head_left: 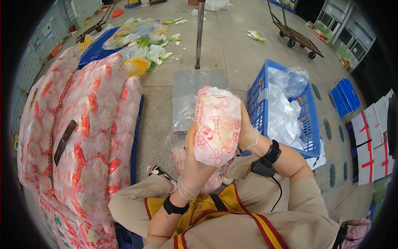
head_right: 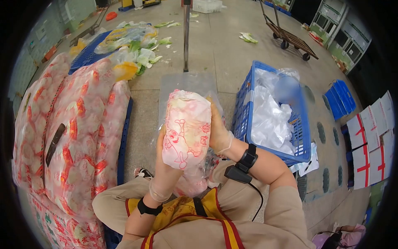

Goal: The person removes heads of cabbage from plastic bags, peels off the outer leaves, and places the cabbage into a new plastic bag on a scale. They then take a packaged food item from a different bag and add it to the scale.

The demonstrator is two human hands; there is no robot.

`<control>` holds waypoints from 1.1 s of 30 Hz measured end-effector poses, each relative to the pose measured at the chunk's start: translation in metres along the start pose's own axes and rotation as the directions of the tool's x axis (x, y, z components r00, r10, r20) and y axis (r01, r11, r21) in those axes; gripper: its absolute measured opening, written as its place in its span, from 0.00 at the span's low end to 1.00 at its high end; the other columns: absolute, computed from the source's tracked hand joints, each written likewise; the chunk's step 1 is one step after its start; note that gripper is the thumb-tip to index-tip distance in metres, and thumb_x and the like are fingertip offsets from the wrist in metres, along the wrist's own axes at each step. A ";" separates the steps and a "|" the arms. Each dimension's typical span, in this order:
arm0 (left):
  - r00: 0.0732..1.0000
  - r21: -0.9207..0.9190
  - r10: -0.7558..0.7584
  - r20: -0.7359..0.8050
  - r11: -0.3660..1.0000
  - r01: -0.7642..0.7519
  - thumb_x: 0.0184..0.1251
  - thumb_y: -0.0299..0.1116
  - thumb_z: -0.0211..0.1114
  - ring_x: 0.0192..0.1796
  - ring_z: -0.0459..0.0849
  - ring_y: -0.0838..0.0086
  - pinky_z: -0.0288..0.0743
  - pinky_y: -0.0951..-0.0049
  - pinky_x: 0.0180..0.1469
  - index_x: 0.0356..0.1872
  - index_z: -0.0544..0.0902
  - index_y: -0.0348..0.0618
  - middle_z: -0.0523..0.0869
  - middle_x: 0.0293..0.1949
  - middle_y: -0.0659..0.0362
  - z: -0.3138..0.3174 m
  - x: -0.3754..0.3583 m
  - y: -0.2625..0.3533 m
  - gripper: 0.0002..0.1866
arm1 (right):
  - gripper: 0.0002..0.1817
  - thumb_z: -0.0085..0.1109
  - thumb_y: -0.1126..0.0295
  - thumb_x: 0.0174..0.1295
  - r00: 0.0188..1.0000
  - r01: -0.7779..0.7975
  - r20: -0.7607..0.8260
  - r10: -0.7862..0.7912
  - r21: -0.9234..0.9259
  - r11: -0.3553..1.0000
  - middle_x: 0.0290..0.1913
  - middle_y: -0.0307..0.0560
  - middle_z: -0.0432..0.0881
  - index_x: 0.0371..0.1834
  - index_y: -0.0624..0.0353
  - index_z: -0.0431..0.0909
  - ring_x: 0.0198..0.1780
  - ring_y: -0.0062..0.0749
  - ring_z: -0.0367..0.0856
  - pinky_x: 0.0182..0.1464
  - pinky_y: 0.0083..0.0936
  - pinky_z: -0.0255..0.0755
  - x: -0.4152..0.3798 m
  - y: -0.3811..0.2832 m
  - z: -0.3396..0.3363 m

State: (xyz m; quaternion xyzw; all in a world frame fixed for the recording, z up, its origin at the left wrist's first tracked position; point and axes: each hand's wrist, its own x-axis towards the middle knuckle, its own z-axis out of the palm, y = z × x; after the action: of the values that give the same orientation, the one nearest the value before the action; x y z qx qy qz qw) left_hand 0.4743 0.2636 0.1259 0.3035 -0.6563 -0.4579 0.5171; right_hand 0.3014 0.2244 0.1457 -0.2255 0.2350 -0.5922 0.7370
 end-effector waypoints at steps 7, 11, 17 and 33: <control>0.951 -0.474 -0.302 0.072 0.828 0.298 0.60 0.21 0.60 0.66 0.67 0.68 0.62 0.68 0.66 0.70 0.52 0.40 0.65 0.65 0.54 -0.002 0.005 0.010 0.38 | 0.36 0.40 0.39 0.66 0.996 -0.023 -0.084 0.018 -0.055 0.998 0.61 0.47 0.73 0.63 0.59 0.68 0.61 0.34 0.72 0.65 0.33 0.64 0.001 0.001 0.003; 0.964 -0.533 -0.260 0.057 0.808 0.249 0.66 0.29 0.54 0.63 0.70 0.70 0.66 0.68 0.64 0.68 0.55 0.37 0.68 0.63 0.54 -0.007 -0.001 -0.007 0.31 | 0.37 0.37 0.38 0.66 0.999 -0.001 -0.046 -0.006 -0.158 0.988 0.66 0.46 0.67 0.68 0.56 0.61 0.66 0.35 0.66 0.68 0.36 0.59 0.000 0.005 0.002; 0.793 -0.731 -0.580 0.185 0.459 0.506 0.74 0.50 0.36 0.66 0.68 0.66 0.61 0.64 0.67 0.67 0.61 0.40 0.70 0.63 0.53 -0.012 0.000 -0.017 0.29 | 0.34 0.36 0.43 0.70 1.000 -0.014 0.006 0.015 -0.145 0.989 0.63 0.46 0.71 0.65 0.60 0.64 0.64 0.32 0.69 0.66 0.32 0.61 -0.003 0.010 0.007; 0.804 -0.856 -0.561 0.199 0.300 0.422 0.75 0.50 0.34 0.63 0.72 0.64 0.65 0.62 0.65 0.65 0.63 0.38 0.72 0.62 0.52 -0.022 -0.002 -0.045 0.29 | 0.34 0.38 0.43 0.69 0.988 -0.148 -0.021 0.153 -0.411 0.900 0.68 0.41 0.65 0.71 0.53 0.57 0.66 0.26 0.65 0.66 0.31 0.61 -0.004 0.012 0.002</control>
State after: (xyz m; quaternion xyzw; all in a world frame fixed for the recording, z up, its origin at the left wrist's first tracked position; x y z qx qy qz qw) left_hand 0.4921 0.2413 0.0847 0.2141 -0.1670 -0.8375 0.4742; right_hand 0.3113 0.2307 0.1398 -0.3600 0.3667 -0.4694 0.7181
